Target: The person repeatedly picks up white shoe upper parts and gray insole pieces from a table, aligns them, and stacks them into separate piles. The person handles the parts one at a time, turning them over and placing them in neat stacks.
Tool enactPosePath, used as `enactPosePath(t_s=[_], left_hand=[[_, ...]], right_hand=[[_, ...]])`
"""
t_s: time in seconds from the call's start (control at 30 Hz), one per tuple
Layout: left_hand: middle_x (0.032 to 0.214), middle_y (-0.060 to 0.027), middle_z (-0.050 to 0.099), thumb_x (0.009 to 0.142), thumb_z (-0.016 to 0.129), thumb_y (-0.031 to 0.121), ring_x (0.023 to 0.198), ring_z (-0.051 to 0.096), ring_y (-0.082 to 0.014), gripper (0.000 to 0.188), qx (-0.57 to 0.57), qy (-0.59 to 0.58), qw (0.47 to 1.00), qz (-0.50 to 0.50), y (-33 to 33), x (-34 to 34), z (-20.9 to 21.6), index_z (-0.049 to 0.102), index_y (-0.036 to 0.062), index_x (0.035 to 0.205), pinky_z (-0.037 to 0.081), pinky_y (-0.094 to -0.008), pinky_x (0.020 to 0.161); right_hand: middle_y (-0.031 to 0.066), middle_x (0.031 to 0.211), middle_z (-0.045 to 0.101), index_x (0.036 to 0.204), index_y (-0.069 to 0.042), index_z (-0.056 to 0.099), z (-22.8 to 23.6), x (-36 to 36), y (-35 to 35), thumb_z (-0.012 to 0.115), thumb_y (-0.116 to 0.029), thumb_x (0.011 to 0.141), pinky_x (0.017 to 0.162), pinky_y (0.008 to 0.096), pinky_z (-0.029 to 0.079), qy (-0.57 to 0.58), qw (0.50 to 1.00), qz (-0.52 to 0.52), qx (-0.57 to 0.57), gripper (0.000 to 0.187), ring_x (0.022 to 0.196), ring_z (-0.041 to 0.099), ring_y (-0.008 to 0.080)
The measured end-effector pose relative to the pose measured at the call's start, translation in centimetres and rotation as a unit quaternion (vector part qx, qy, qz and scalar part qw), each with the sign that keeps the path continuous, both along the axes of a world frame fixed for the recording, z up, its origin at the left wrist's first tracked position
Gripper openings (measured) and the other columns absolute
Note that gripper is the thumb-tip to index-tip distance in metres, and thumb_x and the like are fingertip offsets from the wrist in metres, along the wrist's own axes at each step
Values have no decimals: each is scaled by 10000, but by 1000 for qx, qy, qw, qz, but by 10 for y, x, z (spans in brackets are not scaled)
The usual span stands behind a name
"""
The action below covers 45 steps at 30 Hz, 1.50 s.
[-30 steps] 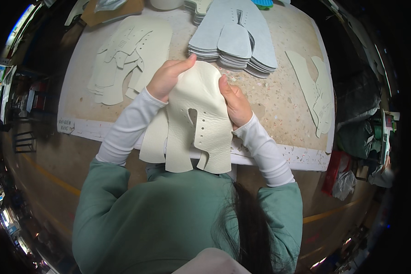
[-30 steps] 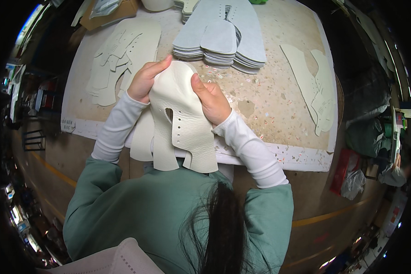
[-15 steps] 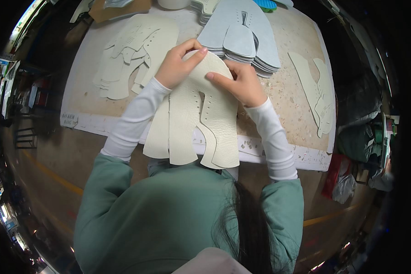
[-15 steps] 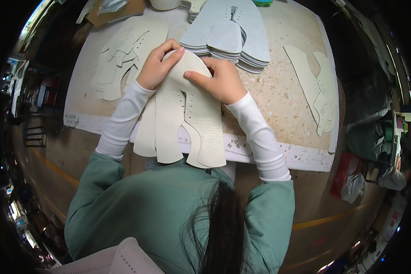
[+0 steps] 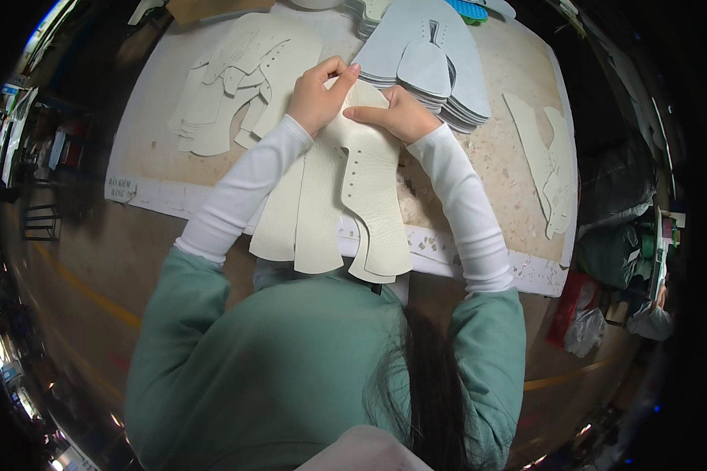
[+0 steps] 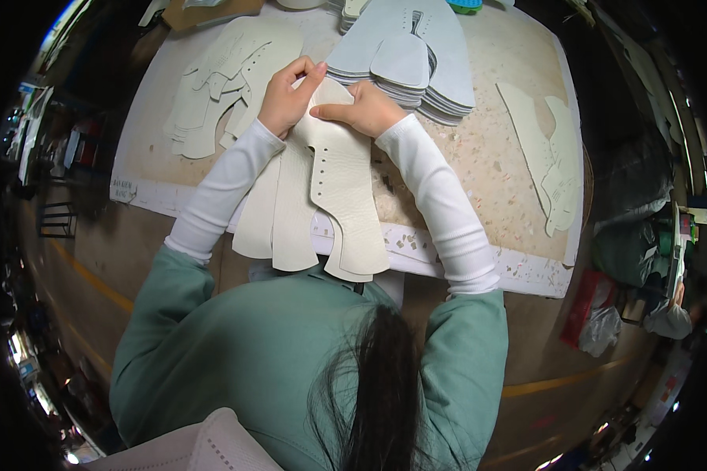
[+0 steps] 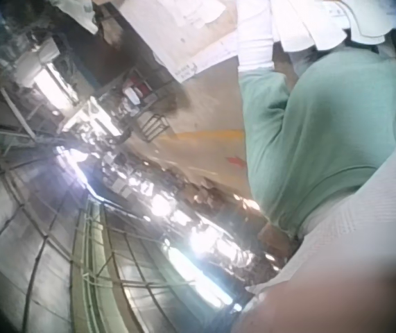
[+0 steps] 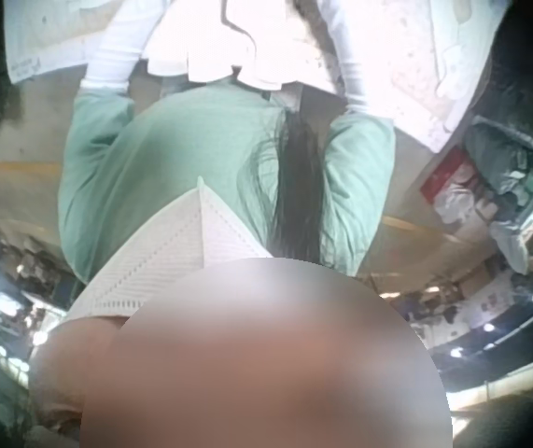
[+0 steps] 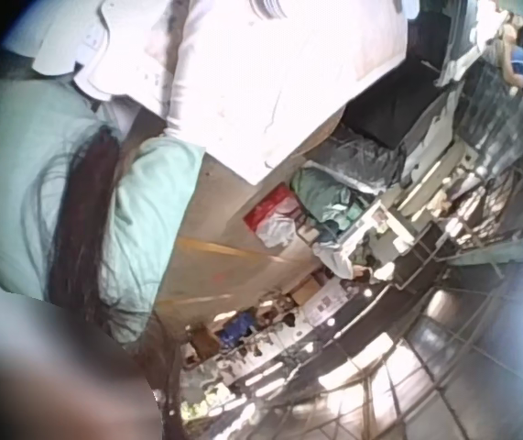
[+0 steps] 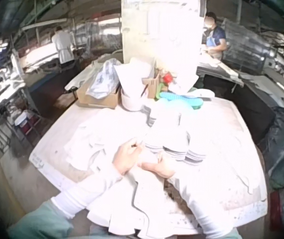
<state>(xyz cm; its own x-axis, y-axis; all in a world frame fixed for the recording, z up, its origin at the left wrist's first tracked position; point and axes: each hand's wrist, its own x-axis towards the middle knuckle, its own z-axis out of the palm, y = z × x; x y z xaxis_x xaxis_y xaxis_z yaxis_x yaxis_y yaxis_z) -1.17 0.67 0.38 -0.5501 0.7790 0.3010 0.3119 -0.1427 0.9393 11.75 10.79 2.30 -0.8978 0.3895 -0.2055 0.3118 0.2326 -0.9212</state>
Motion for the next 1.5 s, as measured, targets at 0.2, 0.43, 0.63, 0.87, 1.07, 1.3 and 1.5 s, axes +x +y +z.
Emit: enactPosePath(t_s=[0.2,0.43,0.63,0.87,1.07,1.3,1.5], left_hand=[[652,42,436,904,574,210,672,378,-55,296,-4,23,1000,19,1,-1,-4,475,40,683,345,-199,653],[664,-54,578,863,602,312,678,520,-119,324,-13,74,997,31,3,-10,-11,557,20,729,419,-255,744],[688,-58,601,853,610,338,704,560,-143,324,-23,81,995,50,5,-16,-17,574,38,736,421,-282,825],[621,49,425,890,596,248,644,374,-53,325,-2,78,995,54,7,-11,-20,491,35,667,347,-197,692],[738,-11,579,821,623,79,691,509,-88,80,-40,54,997,48,8,-19,-29,589,17,859,429,-227,651],[673,-20,516,874,556,118,667,451,-73,146,-19,3,999,30,14,-20,-35,533,18,770,409,-232,619],[655,26,523,856,632,304,642,449,-62,318,-62,61,995,49,11,-11,-21,546,52,683,395,-216,679]], right_hand=[[115,833,665,949,45,644,-9,23,-23,750,-309,704,673,278,495,54,996,7,-76,444,700,625,185],[107,966,645,1090,36,568,-5,58,-56,731,-207,736,773,283,481,44,983,20,-178,459,855,610,166],[81,889,667,978,43,642,-6,85,-82,696,-159,781,732,258,477,51,973,46,-221,287,793,597,114],[9,801,649,916,44,659,-1,120,-103,666,-133,818,632,216,454,15,964,71,-257,202,706,546,49],[-93,554,395,614,-5,565,-9,143,-120,678,-169,818,469,206,267,49,968,66,-238,285,547,306,15],[17,679,658,789,3,680,-5,166,-126,631,-117,847,558,176,457,-13,938,77,-337,142,605,584,39],[68,713,684,873,23,686,7,181,-105,619,-121,852,570,183,494,-77,939,213,-260,160,625,629,61]])
